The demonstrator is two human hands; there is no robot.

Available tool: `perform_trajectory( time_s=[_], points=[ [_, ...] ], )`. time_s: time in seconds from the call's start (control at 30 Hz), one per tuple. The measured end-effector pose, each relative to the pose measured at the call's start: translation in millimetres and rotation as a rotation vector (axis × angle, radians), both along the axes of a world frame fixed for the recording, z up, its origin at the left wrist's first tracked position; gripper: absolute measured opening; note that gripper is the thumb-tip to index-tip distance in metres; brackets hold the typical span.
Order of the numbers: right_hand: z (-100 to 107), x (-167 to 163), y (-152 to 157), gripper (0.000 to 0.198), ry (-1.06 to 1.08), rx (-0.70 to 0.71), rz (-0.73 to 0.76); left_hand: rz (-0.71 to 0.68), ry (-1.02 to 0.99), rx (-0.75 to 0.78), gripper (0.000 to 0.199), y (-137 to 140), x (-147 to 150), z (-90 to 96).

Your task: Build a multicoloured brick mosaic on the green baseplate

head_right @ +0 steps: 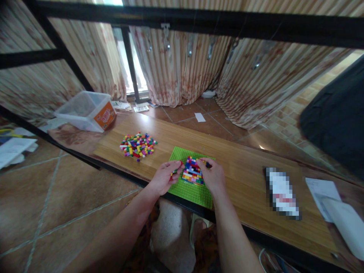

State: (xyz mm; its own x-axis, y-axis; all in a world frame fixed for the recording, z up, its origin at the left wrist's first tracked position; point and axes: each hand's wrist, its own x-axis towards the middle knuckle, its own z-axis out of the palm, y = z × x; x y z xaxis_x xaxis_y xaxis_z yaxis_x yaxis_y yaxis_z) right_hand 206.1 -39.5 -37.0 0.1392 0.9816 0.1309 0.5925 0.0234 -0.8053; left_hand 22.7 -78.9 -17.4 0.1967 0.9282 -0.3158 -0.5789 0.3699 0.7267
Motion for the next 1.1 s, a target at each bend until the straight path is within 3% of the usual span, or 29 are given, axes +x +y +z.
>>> perform_trajectory(
  time_s=[0.77, 0.93, 1.03, 1.1],
  points=[
    [0.8, -4.8, -7.1, 0.047, 0.037, 0.05, 0.026, -0.023, 0.024, -0.002, 0.039, -1.1, 4.3, -3.5],
    [6.1, -5.1, -10.7, 0.039, -0.054, 0.274, 0.009, -0.023, 0.022, -0.002, 0.041, -0.4, 5.6, -4.6],
    [15.9, -13.8, -17.6, 0.03, -0.096, 0.429, 0.102, -0.023, 0.028, -0.004, 0.042, -0.6, 4.7, -3.4],
    [21.4, -22.2, -22.7, 0.027, -0.123, 0.444, 0.187, -0.024, 0.032, 0.003, 0.042, -0.9, 4.0, -1.8]
  ],
)
